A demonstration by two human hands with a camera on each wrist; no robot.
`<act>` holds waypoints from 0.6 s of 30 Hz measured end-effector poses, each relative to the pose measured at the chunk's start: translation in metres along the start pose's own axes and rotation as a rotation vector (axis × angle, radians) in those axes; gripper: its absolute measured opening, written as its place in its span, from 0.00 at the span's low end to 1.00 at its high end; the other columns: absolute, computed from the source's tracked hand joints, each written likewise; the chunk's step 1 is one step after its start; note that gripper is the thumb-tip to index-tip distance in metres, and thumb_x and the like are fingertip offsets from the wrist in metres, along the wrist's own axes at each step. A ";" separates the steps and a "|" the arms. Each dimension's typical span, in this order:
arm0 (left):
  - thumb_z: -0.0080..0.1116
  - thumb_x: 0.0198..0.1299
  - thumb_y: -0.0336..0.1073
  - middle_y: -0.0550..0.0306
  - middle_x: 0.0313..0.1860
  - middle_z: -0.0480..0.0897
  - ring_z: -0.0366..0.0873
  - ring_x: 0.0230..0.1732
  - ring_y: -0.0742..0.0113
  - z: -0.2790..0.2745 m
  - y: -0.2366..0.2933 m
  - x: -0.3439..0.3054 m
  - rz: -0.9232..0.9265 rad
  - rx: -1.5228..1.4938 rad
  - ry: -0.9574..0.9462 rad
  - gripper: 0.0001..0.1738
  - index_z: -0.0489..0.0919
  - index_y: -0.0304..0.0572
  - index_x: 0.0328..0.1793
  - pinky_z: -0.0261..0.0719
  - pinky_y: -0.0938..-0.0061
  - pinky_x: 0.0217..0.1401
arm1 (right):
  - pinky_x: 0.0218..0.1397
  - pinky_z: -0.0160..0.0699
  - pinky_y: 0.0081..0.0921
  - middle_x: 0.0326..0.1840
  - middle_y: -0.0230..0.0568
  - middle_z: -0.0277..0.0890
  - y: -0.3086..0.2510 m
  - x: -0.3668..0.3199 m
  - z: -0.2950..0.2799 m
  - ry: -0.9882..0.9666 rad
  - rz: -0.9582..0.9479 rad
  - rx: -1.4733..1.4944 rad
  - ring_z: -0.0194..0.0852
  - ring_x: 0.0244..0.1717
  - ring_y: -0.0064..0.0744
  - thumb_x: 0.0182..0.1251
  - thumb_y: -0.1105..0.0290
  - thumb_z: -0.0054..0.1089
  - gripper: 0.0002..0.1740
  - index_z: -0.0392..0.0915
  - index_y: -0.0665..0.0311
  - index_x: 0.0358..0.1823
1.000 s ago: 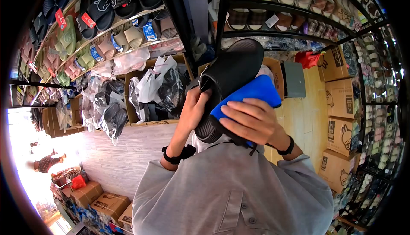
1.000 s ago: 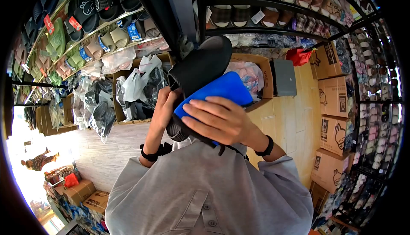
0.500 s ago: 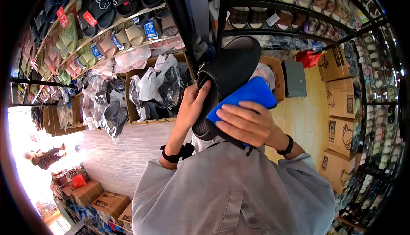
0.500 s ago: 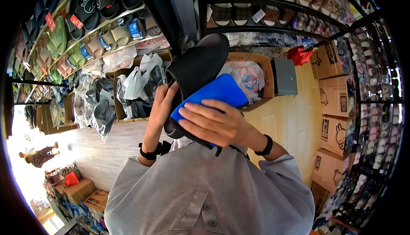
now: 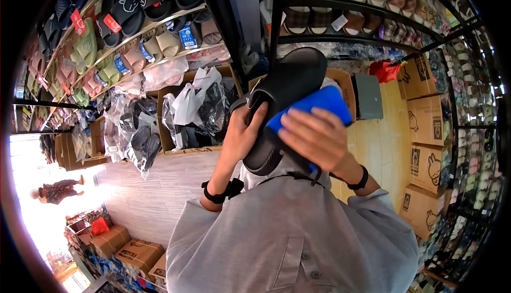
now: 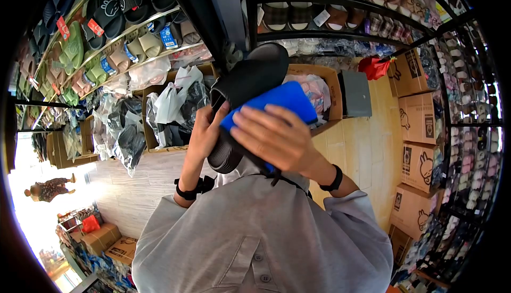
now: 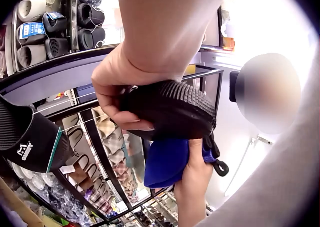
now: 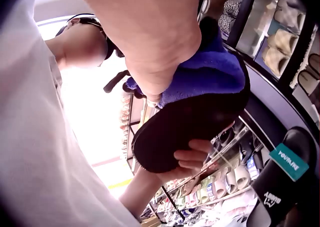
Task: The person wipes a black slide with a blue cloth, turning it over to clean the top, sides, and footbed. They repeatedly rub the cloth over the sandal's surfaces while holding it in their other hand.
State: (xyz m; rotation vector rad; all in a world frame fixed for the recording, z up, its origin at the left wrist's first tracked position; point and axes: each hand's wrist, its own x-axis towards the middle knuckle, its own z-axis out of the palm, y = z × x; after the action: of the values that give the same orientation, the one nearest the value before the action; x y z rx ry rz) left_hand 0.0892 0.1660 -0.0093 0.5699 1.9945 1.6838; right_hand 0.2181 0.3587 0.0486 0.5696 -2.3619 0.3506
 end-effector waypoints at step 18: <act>0.59 0.82 0.42 0.53 0.23 0.72 0.63 0.28 0.72 -0.001 0.003 -0.002 -0.011 0.104 0.006 0.19 0.82 0.27 0.50 0.65 0.66 0.32 | 0.68 0.81 0.45 0.65 0.44 0.89 0.010 0.003 -0.006 0.171 0.194 0.098 0.86 0.68 0.46 0.61 0.65 0.81 0.25 0.90 0.62 0.61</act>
State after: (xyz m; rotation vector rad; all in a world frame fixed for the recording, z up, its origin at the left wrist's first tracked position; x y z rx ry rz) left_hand 0.0903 0.1645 -0.0058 0.5901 2.0949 1.5845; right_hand 0.2145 0.3694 0.0536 0.3402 -2.2482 0.5823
